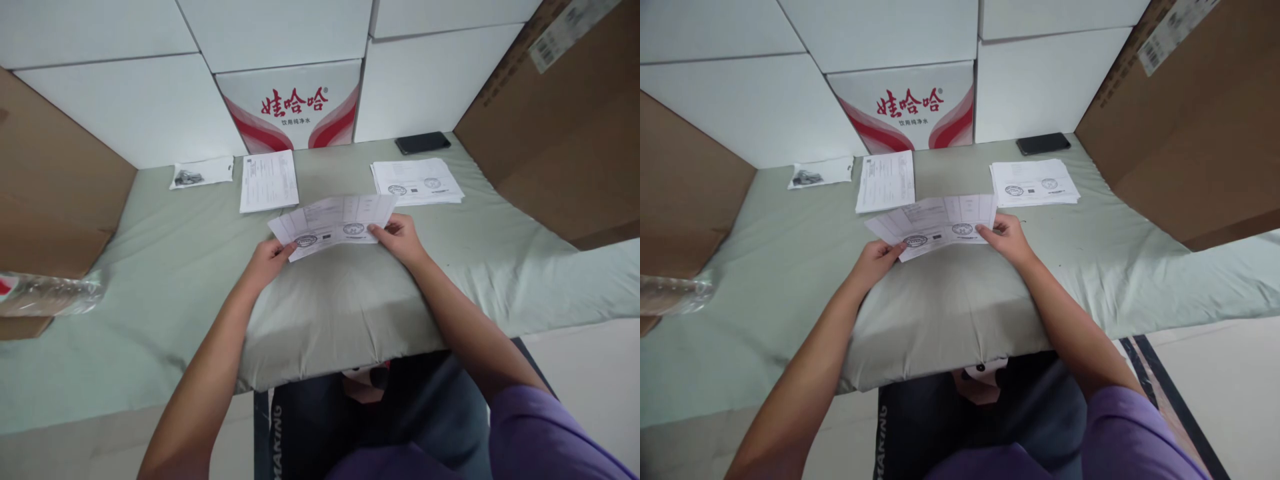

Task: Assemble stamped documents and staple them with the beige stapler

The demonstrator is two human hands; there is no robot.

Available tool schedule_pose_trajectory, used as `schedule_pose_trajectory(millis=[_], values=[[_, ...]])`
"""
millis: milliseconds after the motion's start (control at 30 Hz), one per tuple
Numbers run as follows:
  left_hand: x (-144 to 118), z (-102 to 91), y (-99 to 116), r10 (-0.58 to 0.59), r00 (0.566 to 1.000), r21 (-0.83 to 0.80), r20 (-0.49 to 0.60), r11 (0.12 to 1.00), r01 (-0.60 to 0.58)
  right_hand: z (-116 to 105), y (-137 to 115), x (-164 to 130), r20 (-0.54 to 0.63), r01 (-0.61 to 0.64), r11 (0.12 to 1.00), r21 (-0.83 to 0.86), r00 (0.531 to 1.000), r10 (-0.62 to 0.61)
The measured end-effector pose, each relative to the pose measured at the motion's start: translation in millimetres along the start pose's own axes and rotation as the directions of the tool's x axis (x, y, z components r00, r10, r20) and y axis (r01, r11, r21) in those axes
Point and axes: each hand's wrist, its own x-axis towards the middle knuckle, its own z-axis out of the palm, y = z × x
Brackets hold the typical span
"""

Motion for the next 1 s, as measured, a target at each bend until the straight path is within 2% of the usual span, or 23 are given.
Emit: schedule_pose_trajectory(millis=[100,200,300,367,433,533,600,867,1000], values=[[-1.3,0.0,1.9,-0.003,1.000,-0.146,0.000,0.989,0.003,2.7,-5.8,-0.1,0.050,-0.066,0.997,0.027,0.997,0.065],[-3.5,0.8,2.6,-0.059,0.998,-0.295,0.016,0.954,0.061,3.4,-10.2,0.7,0.183,-0.148,0.987,0.060,0.974,0.135],[-5.1,2.9,3.4,-0.102,0.991,-0.409,-0.083,0.911,0.060,2.9,-12.8,1.1,0.375,-0.217,0.974,0.071,0.910,0.176],[-6.0,2.8,5.6,-0.132,0.985,-0.444,-0.114,0.893,0.068,3.4,-14.3,1.0,0.451,-0.245,0.967,0.064,0.872,0.191],[-7.3,0.2,9.0,-0.181,0.981,-0.436,-0.064,0.890,0.136,5.7,-15.6,0.7,0.438,-0.263,0.963,0.058,0.874,0.212],[-9.7,-7.7,14.1,-0.253,0.967,-0.378,0.035,0.892,0.247,12.6,-16.5,-0.1,0.323,-0.291,0.955,0.052,0.910,0.260],[-11.0,-13.6,16.1,-0.279,0.958,-0.355,0.062,0.891,0.283,18.2,-16.6,-1.3,0.280,-0.301,0.952,0.057,0.920,0.274],[-9.8,-25.9,11.5,-0.378,0.925,-0.312,0.040,0.875,0.371,27.0,-19.5,-6.4,0.322,-0.252,0.968,-0.022,0.914,0.245],[-8.9,-23.7,7.9,-0.372,0.926,-0.284,0.061,0.883,0.373,24.7,-23.4,-4.9,0.339,-0.308,0.950,0.044,0.899,0.276]])
